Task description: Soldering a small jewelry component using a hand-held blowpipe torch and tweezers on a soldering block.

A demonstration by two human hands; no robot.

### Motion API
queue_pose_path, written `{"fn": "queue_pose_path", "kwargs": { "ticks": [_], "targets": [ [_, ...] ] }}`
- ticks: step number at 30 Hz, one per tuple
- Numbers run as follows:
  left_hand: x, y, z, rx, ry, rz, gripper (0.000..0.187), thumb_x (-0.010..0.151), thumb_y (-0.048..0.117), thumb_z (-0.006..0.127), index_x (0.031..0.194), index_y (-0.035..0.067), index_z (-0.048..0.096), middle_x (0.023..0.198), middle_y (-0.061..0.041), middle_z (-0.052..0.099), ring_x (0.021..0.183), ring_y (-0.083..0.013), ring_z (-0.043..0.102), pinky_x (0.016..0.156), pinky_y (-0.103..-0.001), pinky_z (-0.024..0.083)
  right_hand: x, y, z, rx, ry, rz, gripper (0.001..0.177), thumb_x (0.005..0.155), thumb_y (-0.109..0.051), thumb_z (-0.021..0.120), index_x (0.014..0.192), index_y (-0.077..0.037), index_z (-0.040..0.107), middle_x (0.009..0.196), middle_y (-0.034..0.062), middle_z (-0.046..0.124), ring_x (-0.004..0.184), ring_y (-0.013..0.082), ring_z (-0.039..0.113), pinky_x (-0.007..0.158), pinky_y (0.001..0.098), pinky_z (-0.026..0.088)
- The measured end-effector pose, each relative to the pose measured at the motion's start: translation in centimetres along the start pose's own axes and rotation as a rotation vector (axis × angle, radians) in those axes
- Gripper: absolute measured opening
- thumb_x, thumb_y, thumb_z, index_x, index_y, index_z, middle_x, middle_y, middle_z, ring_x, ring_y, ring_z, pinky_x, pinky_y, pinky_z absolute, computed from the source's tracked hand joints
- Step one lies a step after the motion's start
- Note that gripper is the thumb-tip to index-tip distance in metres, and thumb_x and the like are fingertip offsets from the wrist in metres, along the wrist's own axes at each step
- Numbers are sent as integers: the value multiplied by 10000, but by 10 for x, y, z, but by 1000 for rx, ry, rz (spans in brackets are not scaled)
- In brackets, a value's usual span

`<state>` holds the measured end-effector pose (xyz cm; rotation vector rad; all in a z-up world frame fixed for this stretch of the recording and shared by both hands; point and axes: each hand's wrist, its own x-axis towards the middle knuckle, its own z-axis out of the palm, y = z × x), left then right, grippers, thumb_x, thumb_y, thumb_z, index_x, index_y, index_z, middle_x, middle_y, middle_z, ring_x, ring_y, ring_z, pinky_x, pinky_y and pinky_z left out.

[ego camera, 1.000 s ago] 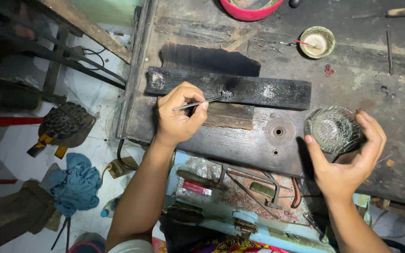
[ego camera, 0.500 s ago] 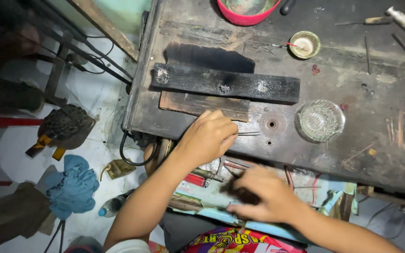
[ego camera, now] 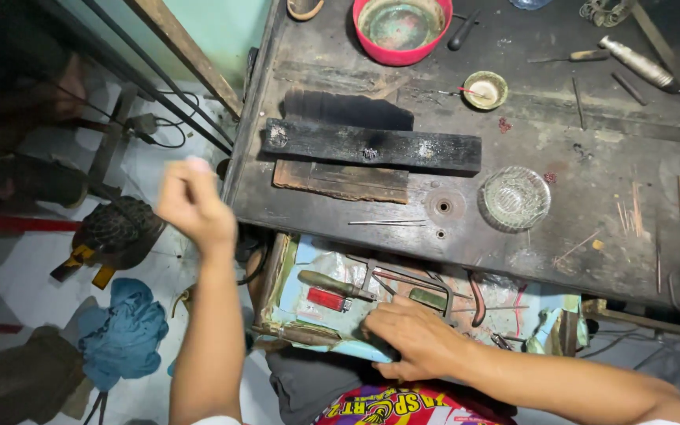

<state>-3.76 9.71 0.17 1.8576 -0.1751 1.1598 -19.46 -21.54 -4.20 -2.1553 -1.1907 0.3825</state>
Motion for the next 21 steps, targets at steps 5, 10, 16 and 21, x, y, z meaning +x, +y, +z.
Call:
{"fn": "queue_pose_path", "kwargs": {
  "ticks": [5,10,16,21],
  "targets": [
    [8,-139,-20,107,147,-307,54,954,84,638,939,54,680,931,-63,692,900,-194,644,836,-327,512,3,-2,-10,-1,49,-26,362,785,-357,747,954,-104,550,865,108,610,799,342,583,739,427,406],
    [2,-113,-10,359,-609,-925,497,1063,441,404,1413,130,573,1449,-121,598,1342,-320,540,1094,-493,416,3,7,-16,-33,119,-6,326,841,-355,748,982,-120,572,894,88,635,783,331,574,713,441,407],
    [-77,-208,-14,178,-546,-889,210,1018,358,630,1076,202,758,1005,-109,754,1001,-320,715,844,-436,519,-3,35,-20,-156,436,-21,354,898,-417,722,982,-94,604,818,81,599,776,292,630,705,432,480],
    [-66,-194,-18,-48,-239,-685,106,1028,194,662,1027,116,733,814,-57,689,725,-115,580,686,-261,462,-6,21,-16,-83,525,17,342,882,-374,775,995,-80,642,800,86,621,753,303,641,680,429,490]
  ]
}}
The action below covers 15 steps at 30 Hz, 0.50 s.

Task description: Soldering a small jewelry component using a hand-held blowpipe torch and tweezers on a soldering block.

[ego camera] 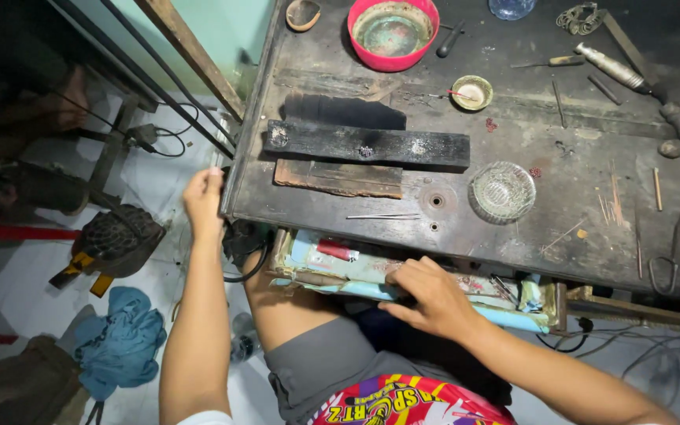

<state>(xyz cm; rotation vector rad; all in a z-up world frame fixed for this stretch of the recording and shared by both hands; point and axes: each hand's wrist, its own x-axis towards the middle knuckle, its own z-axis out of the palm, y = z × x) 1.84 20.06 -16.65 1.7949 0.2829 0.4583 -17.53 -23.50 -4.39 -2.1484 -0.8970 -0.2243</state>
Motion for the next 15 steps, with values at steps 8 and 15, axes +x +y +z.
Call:
{"fn": "queue_pose_path", "kwargs": {
  "ticks": [8,15],
  "targets": [
    [-171,190,-28,-488,181,-60,260,1153,198,464,1386,90,497,814,-117,537,571,-153,528,529,-242,458,17,-55,28,352,122,167,322,847,-306,844,1070,-104,727,854,75,729,791,299,733,720,400,579],
    [-264,234,-8,-623,58,-212,416,1112,314,415,1333,-22,521,1080,-216,705,1015,-292,716,989,-490,590,44,-83,100,681,75,63,536,882,-172,791,1342,21,596,1289,249,665,1200,441,648,1002,535,534]
  ]
}}
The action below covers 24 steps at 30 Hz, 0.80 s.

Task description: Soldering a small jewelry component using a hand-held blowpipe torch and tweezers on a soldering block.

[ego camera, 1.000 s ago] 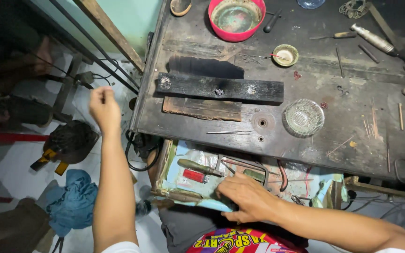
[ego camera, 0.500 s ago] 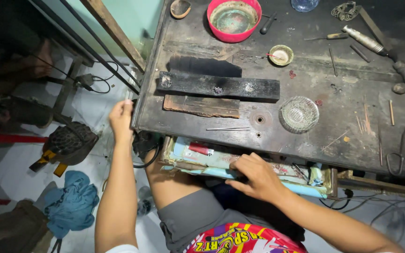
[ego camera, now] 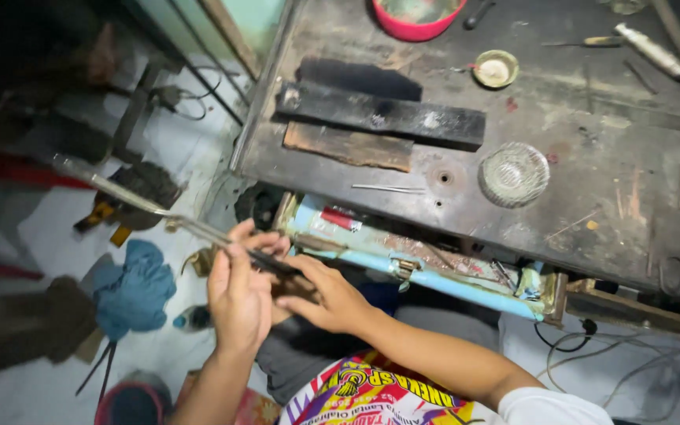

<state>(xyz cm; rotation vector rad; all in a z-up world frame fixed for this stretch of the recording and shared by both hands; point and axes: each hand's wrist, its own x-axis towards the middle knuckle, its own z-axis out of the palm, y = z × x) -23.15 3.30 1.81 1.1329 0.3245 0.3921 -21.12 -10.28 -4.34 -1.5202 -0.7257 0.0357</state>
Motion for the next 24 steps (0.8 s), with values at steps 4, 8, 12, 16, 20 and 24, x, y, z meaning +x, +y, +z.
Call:
{"fn": "queue_pose_path", "kwargs": {
  "ticks": [4,8,12,16,20,24],
  "targets": [
    [1,-26,5,-89,-156,3,448,1078,324,466,1328,-43,525,1188,-249,714,1156,-324,697,1086,-525,526,-6,27,11,145,235,166,214,797,-108,876,987,-87,780,748,50,781,734,95,695,668,319,554],
    [5,-47,2,-96,-269,-16,414,1083,254,486,1307,-91,535,1177,-331,704,1153,-416,694,1041,-573,541,-7,13,-10,138,264,157,89,845,-144,852,917,-123,804,636,48,761,596,77,656,573,276,531],
    [6,-27,22,219,-475,95,308,1055,178,549,1200,-66,670,1233,-267,721,1165,-343,695,828,-390,548,-12,19,-26,148,239,133,156,968,-240,710,982,-99,774,544,8,670,539,59,529,529,260,488],
    [39,-6,30,777,-625,471,279,1033,142,578,1257,30,698,1223,-147,741,1210,-345,681,1044,-462,519,-28,39,-32,271,255,112,301,1107,-172,415,1158,9,650,511,79,592,475,209,594,557,318,543],
    [84,-67,17,1167,-807,466,142,957,99,663,1039,81,777,1025,-112,775,1020,-336,727,929,-434,573,-35,19,-48,288,233,134,275,1108,-144,386,1251,20,554,646,100,616,568,216,645,615,369,581],
    [107,-115,23,1520,-936,326,213,872,153,733,1081,153,776,967,-73,741,1003,-293,704,889,-408,597,-55,25,-59,347,301,213,400,1135,-250,261,1449,-12,330,676,20,435,530,146,522,522,298,548]
  ]
}}
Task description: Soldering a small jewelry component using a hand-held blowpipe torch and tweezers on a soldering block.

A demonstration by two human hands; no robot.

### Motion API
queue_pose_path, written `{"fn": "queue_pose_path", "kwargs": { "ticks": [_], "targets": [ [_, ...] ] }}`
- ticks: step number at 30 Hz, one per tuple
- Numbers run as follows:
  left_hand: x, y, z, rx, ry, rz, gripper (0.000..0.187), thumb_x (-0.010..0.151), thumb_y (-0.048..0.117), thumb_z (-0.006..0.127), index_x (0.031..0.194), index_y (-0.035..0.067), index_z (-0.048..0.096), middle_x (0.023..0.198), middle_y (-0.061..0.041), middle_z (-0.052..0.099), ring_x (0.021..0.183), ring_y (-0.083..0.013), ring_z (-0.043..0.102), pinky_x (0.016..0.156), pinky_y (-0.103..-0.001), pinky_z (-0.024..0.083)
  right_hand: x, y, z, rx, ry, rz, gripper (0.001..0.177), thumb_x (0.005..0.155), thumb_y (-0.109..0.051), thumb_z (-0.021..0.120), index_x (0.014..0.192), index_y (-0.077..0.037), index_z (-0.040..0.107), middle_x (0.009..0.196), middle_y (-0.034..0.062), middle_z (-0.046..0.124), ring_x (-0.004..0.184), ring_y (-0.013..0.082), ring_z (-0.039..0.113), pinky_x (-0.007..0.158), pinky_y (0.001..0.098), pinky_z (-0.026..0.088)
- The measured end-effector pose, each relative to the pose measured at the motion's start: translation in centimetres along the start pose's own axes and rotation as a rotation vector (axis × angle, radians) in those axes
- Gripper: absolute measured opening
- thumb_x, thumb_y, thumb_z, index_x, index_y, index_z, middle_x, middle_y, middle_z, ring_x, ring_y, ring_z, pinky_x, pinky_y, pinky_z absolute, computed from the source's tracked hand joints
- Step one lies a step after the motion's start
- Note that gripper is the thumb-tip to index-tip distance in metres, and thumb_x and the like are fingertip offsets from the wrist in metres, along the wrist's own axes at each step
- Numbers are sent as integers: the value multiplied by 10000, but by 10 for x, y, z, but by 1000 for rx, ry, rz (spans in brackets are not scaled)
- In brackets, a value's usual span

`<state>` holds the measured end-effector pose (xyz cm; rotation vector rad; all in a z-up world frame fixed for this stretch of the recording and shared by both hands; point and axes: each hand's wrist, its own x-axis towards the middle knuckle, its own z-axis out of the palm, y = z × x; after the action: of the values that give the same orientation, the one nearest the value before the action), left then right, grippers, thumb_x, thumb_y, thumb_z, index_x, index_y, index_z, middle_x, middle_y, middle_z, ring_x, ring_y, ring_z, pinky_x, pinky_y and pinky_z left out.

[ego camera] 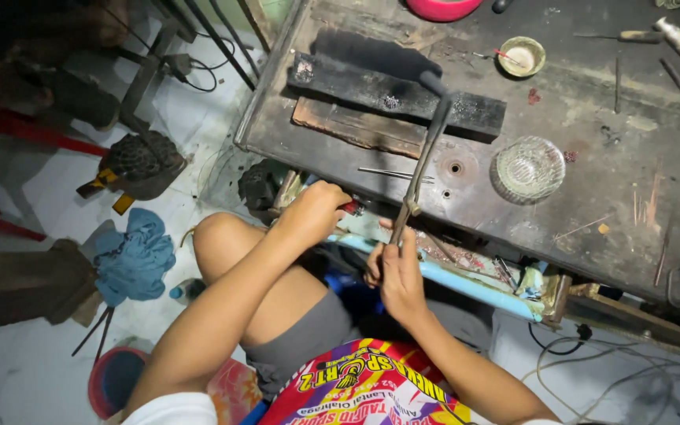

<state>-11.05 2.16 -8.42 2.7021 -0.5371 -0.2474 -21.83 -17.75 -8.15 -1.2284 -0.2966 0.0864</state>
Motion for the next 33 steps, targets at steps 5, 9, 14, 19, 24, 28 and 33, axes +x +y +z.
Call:
{"fn": "queue_pose_path", "kwargs": {
  "ticks": [5,9,14,19,24,28,33],
  "targets": [
    [7,-2,16,52,-112,-194,210,899,76,668,1034,163,804,899,-114,712,966,-357,713,786,-471,640,-16,-16,-15,-294,103,-21,266,1048,-102,522,1261,-5,646,684,124,733,608,196,703,712,335,567],
    [-1,0,9,17,-118,-163,195,921,147,676,1088,103,764,999,-150,668,1103,-379,616,903,-548,565,-27,-5,-26,-214,95,-41,386,1041,-19,495,1422,14,441,854,192,706,632,232,696,654,399,614],
    [-27,45,-58,-570,-101,25,302,998,87,593,1267,-44,548,1158,-387,663,1166,-570,606,968,-636,522,-34,-5,-30,-78,45,-86,657,1060,21,413,1608,-155,96,930,192,634,625,189,633,631,360,639],
    [-4,72,-45,-1767,-61,-143,268,1025,295,409,1063,96,585,813,52,410,655,-40,297,490,-184,180,-41,-10,-21,-114,5,44,700,1080,-55,447,1603,-251,26,802,179,564,599,253,582,614,325,567],
    [40,107,-54,-1980,-56,-446,551,943,602,467,622,156,427,503,71,252,390,-53,162,352,-214,71,-44,-4,-17,-139,-8,66,778,1065,-49,455,1629,-261,-37,802,154,563,595,235,600,620,321,598],
    [59,114,-37,-2042,-153,-486,514,925,548,357,702,141,577,521,59,311,390,-59,160,340,-221,75,-40,-12,-11,-173,-45,39,769,1072,-64,448,1629,-230,-55,802,144,562,605,240,632,602,307,579],
    [36,109,-29,-1842,-87,-495,468,974,521,392,687,175,523,513,88,331,394,-44,193,365,-245,74,-37,-13,-7,-213,-47,41,771,1081,-81,432,1625,-233,-93,801,146,587,607,226,617,653,321,586]
  ]
}}
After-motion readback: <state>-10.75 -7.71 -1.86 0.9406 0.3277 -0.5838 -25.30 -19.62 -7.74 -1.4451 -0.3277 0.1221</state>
